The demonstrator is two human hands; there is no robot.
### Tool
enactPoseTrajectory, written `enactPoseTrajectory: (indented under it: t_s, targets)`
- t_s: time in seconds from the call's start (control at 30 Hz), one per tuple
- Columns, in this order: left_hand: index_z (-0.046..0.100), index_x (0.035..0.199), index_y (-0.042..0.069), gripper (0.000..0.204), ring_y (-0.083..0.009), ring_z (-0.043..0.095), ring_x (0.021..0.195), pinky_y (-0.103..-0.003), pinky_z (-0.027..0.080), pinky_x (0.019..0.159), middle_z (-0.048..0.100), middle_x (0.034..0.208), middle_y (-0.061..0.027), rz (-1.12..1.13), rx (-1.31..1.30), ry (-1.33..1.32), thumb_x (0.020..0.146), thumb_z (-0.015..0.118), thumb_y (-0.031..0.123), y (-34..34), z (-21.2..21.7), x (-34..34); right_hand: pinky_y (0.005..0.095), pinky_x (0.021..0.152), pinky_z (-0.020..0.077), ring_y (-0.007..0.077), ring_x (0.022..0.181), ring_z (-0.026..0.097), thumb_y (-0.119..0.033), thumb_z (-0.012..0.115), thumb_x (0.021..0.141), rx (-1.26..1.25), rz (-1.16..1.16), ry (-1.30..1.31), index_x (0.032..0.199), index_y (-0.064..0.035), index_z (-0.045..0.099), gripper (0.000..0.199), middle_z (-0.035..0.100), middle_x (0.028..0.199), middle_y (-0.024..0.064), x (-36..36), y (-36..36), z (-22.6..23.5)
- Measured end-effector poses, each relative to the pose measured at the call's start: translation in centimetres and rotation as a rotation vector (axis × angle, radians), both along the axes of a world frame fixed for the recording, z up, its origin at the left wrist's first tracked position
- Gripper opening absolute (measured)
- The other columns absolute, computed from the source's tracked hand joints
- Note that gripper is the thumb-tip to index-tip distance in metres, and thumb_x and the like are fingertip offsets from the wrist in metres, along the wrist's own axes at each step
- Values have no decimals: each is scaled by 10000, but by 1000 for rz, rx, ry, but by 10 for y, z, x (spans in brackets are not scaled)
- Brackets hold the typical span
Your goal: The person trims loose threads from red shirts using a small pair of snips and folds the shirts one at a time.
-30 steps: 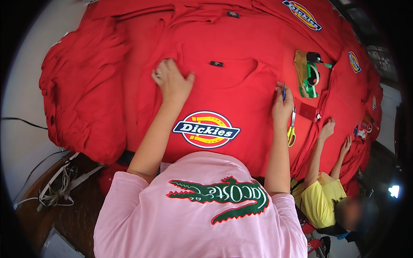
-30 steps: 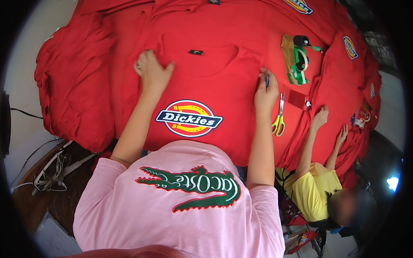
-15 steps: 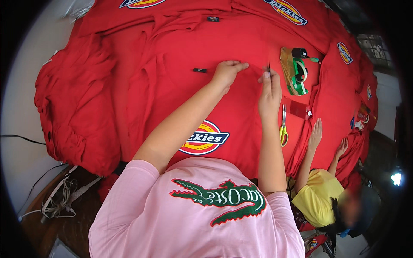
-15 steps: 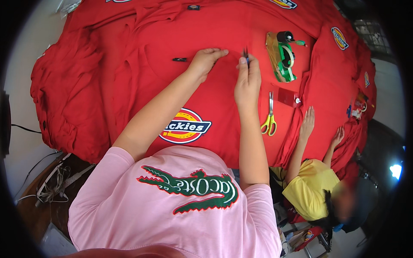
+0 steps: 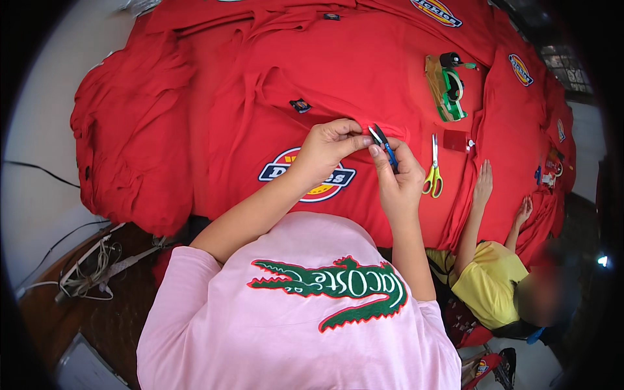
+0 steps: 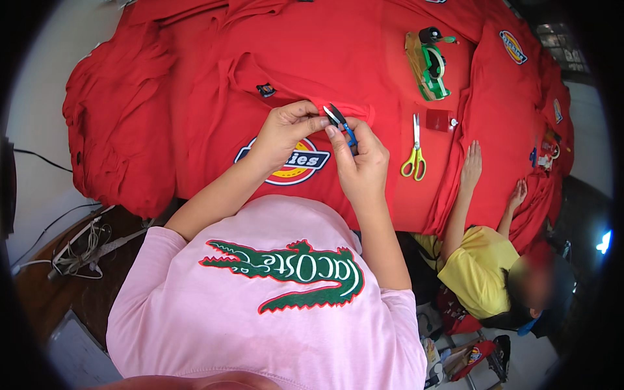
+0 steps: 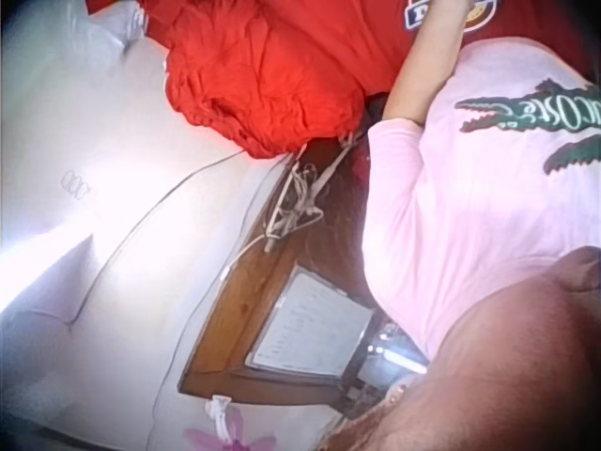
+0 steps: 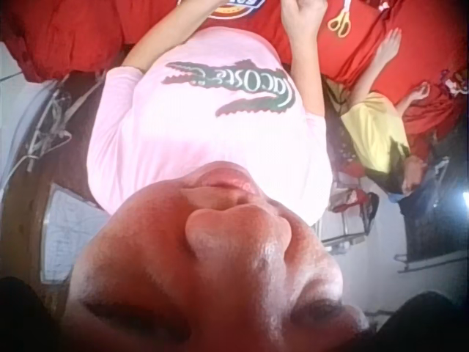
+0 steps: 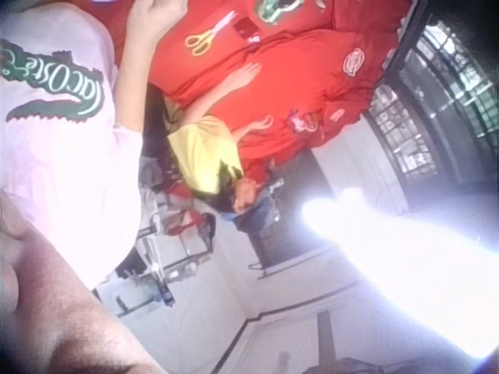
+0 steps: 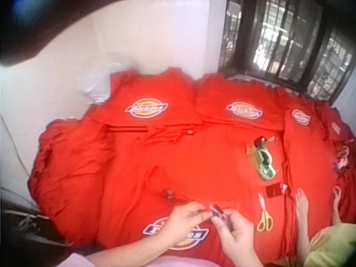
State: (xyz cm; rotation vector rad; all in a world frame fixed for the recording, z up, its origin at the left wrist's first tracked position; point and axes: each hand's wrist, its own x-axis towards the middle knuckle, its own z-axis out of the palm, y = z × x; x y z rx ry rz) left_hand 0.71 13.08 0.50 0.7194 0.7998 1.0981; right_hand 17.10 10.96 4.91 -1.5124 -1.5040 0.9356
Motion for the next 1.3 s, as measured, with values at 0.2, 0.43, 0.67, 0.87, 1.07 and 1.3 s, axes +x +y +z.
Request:
enactPoseTrajectory:
  t_s: [0.2,0.43,0.67,0.87,1.07,1.3]
  targets:
    - [753,1055,28,123,-83,662,973,-248,511,898,742,999,-9,7,45,64,965,733,109,-29,15,-6,231,548,360,34,626,445,-121,742,968,53,64,93,1021,14,718,147,557,695,-22,2,-25,7]
    - [760,1045,40,116,-71,655,957,-238,506,899,738,985,-3,9,-2,36,954,746,111,-54,30,-6,232,573,382,47,651,469,-142,733,982,69,71,138,1020,16,715,164,579,716,-9,6,-47,5]
    - [752,1041,-36,153,-45,576,845,-221,466,763,643,931,29,45,173,327,938,759,77,-73,36,-11,229,624,444,55,710,525,-97,761,950,164,-11,100,1078,13,708,177,634,811,8,11,-58,26]
    - [747,1045,-28,152,-103,567,775,-271,452,657,588,865,-28,95,501,634,897,721,-12,-90,40,-14,317,664,563,222,749,726,1,781,805,414,145,-138,1028,-23,747,227,734,881,121,-1,-61,40]
    - [734,1007,-33,137,-196,598,734,-311,483,665,595,846,-97,33,675,898,876,694,-41,-104,48,-28,367,592,529,264,689,696,-37,755,783,511,227,-405,970,-32,694,196,699,812,132,-6,-69,37]
    - [724,1004,-54,137,-165,584,738,-314,465,658,608,840,-80,108,602,796,906,732,42,-115,35,-22,299,512,410,134,563,549,-197,676,946,-132,437,468,865,-20,618,204,614,706,15,13,-77,18]
